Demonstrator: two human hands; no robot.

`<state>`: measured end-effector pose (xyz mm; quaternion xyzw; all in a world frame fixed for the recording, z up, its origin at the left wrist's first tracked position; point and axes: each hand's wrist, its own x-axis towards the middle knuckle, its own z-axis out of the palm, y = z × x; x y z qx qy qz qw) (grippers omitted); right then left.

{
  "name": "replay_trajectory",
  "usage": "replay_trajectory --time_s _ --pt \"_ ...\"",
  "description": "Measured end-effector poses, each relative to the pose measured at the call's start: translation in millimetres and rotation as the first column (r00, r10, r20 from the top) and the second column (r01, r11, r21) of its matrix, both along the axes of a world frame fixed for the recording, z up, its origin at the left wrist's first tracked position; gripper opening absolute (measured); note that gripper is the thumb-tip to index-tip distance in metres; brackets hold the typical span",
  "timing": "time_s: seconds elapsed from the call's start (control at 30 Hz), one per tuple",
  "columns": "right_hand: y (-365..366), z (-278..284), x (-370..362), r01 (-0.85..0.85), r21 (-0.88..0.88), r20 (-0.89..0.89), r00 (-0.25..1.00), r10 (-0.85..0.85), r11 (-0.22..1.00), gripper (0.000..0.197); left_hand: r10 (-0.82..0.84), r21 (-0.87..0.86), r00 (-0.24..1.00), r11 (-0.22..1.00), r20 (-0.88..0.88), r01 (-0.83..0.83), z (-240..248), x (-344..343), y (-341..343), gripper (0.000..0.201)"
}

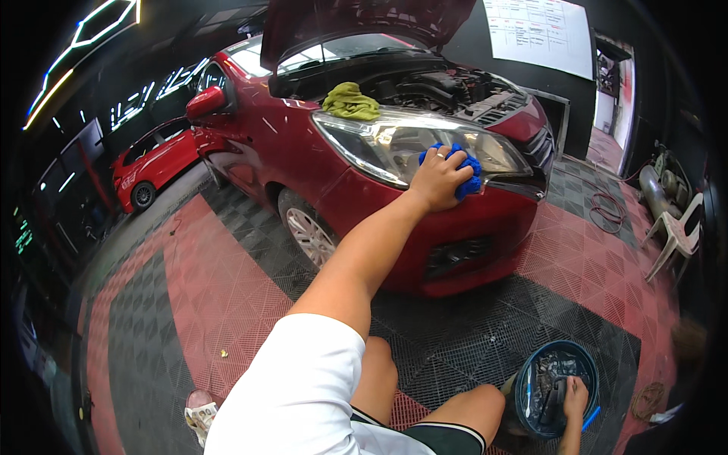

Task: The person kneels in front of a red car and scrubs the front bumper and headlight area with a sponge, repeatedly dipping it into a bucket of water. They also wipe the surface with a blue cloth held in the other hand.

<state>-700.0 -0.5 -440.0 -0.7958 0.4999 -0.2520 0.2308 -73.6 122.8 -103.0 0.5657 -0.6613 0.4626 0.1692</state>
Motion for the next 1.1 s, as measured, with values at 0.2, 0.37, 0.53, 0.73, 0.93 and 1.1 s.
replay_trajectory --time_s 0.2,0.37,0.53,0.73,0.93,1.1 --pt "-23.3 -70.3 0.0 0.010 0.072 -0.125 0.992 -0.001 0.997 0.047 -0.105 0.070 0.946 0.989 -0.306 0.133 -31.2 -69.0 -35.6 0.044" --pt "-29.6 -88.1 1.5 -0.001 0.152 -0.215 0.976 0.034 0.988 0.051 -0.365 0.188 0.830 0.860 -0.421 0.474 -102.5 -175.8 -35.1 0.049" --pt "-68.6 -109.6 -30.2 0.137 -0.184 -0.321 0.928 -0.192 0.973 0.054 -0.638 0.188 0.626 0.618 -0.448 0.764 -169.8 -312.7 -68.1 0.047" --pt "-34.4 -87.3 4.9 0.110 0.345 -0.069 0.993 -0.092 0.932 0.038 -0.492 0.376 0.601 0.483 -0.630 0.791 -288.2 -398.3 -45.2 0.052" --pt "-28.0 -60.4 -2.8 0.279 0.067 -0.393 0.890 -0.232 0.958 0.020 -0.094 0.691 0.761 0.359 -0.642 0.627 -326.1 -431.2 -59.9 0.062" --pt "-36.1 -71.4 -12.7 0.237 -0.006 -0.389 0.894 -0.220 0.972 0.015 0.250 0.906 0.872 0.072 -0.421 0.417 -310.2 -434.1 -85.2 0.090"
